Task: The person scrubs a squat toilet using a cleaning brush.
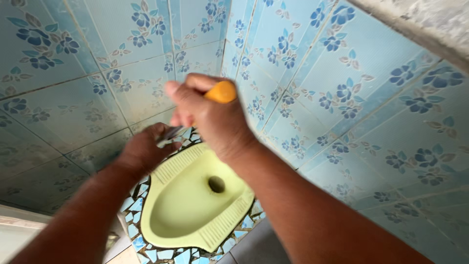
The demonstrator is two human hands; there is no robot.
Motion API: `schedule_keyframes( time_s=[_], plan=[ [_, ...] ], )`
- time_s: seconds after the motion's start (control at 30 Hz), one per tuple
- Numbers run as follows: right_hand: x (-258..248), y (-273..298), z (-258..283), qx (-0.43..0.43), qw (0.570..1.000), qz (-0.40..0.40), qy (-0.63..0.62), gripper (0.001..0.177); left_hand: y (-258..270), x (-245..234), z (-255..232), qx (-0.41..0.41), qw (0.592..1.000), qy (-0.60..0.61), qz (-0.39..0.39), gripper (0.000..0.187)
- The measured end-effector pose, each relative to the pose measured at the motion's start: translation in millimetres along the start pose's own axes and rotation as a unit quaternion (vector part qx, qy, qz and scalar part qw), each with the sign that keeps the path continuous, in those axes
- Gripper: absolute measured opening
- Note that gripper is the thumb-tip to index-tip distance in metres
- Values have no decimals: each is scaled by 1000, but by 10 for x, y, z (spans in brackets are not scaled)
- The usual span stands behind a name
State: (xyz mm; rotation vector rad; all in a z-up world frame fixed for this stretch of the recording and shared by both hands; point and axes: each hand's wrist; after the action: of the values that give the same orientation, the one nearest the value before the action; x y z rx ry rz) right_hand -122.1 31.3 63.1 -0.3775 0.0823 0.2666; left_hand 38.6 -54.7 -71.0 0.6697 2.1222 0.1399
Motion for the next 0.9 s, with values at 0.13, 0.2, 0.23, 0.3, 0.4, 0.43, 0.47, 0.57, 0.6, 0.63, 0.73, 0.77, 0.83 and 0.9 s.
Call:
schedule_keyframes(
  time_s=[0.13,0.2,0.23,0.3,0.4,0.43,0.47,0.57,0.6,0.63,0.73,0.77,0.83,0.9],
  plan=[
    [55,-34,4,58,996,6,74,44,27,87,-71,-14,998,64,0,54],
    [107,-64,96,89,995,4,55,42,48,-1,-138,-28,997,61,27,50],
    [116,-74,155,103,994,2,46,42,98,-36,-156,-32,997,64,42,49],
    [104,-99,267,96,994,12,42,42,198,-52,-210,-51,992,95,68,49],
    [72,-75,408,108,993,50,6,44,422,-9,-257,-80,984,122,99,51],
    [44,-53,459,112,991,67,-10,44,496,6,-279,-80,987,90,107,50],
    [26,-24,505,111,990,77,-31,44,569,19,-302,-80,988,59,115,49],
    [-35,45,620,122,985,91,-83,44,784,68,-376,-74,978,18,193,54],
    [-75,42,651,134,983,81,-93,44,833,87,-414,-56,973,26,222,56],
    [-120,48,678,149,981,68,-105,43,884,112,-454,-38,966,32,255,58],
    [-242,66,745,188,975,-12,-119,40,897,155,-633,-3,955,11,297,60],
    [-291,81,774,159,981,-25,-109,40,847,166,-713,8,954,-3,300,60],
    [-394,117,832,98,990,-54,-88,41,692,188,-880,29,967,-19,254,58],
    [-504,164,872,26,994,-50,-91,41,464,214,-1037,58,980,-24,187,55]
  ],
)
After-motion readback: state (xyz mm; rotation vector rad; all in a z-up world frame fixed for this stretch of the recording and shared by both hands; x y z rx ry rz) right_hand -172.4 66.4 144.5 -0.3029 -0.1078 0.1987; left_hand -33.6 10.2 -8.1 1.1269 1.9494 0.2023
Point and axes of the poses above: each hand's wrist, its own y-axis away from the middle knuckle, its own x-axis out of the palm, z = x × y, and after that the axes turned 12 degrees about z, right-handed
